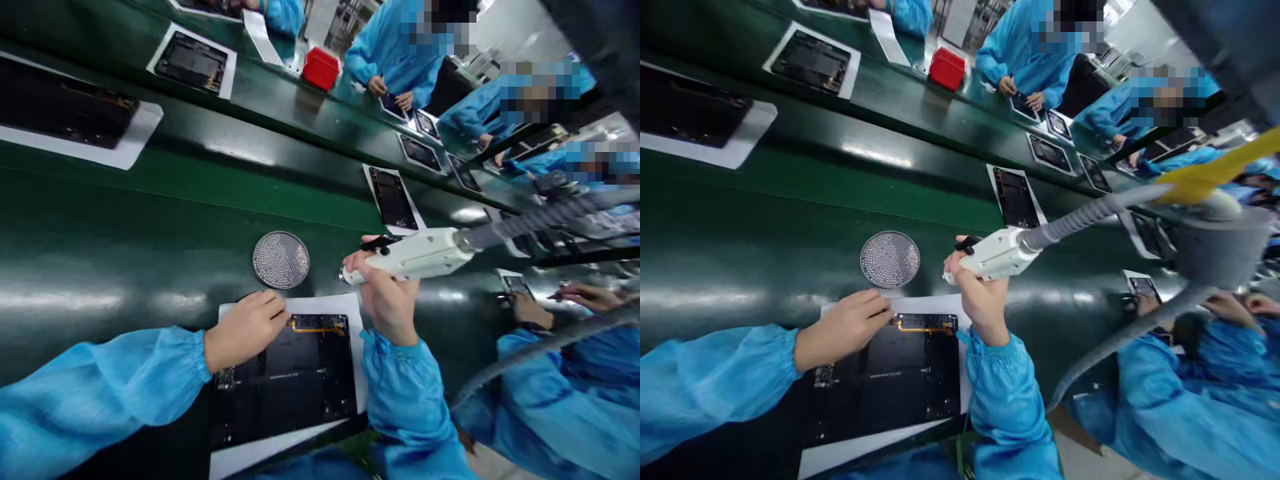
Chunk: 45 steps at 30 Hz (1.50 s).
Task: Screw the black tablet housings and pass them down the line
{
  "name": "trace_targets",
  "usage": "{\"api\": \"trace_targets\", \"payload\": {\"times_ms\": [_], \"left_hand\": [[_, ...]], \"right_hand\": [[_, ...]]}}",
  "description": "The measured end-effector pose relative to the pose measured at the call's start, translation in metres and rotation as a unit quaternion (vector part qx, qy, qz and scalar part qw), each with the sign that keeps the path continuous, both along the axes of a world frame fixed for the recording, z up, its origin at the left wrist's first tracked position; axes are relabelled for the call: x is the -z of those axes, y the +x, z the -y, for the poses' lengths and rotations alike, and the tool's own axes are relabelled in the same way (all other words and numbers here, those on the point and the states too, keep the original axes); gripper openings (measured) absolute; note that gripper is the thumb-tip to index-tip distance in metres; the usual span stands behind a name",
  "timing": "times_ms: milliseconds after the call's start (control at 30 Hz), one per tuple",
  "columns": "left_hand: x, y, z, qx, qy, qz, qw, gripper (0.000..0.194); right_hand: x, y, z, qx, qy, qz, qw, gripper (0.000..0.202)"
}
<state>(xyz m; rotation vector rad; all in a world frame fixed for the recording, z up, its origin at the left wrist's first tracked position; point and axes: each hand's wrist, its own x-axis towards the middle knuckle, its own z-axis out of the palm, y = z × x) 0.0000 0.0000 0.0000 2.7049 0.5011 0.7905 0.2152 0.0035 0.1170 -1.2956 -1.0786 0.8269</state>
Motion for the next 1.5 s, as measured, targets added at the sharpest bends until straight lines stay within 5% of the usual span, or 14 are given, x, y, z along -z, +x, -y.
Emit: {"api": "trace_targets", "payload": {"times_ms": [400, 767, 1500], "left_hand": [[-0.017, 0.001, 0.006, 0.02, 0.097, -0.057, 0.993, 0.016], [-0.02, 0.004, 0.015, 0.0, 0.088, -0.109, 0.99, 0.017], [-0.025, 0.004, 0.014, 0.003, 0.054, -0.101, 0.993, 0.017]], "right_hand": [[0.019, -0.034, 0.047, -0.065, 0.023, 0.004, 0.998, 0.023], [0.039, -0.04, 0.051, -0.092, -0.011, -0.004, 0.996, 0.024], [0.035, -0.04, 0.052, -0.119, -0.012, 0.0, 0.993, 0.03]]}}
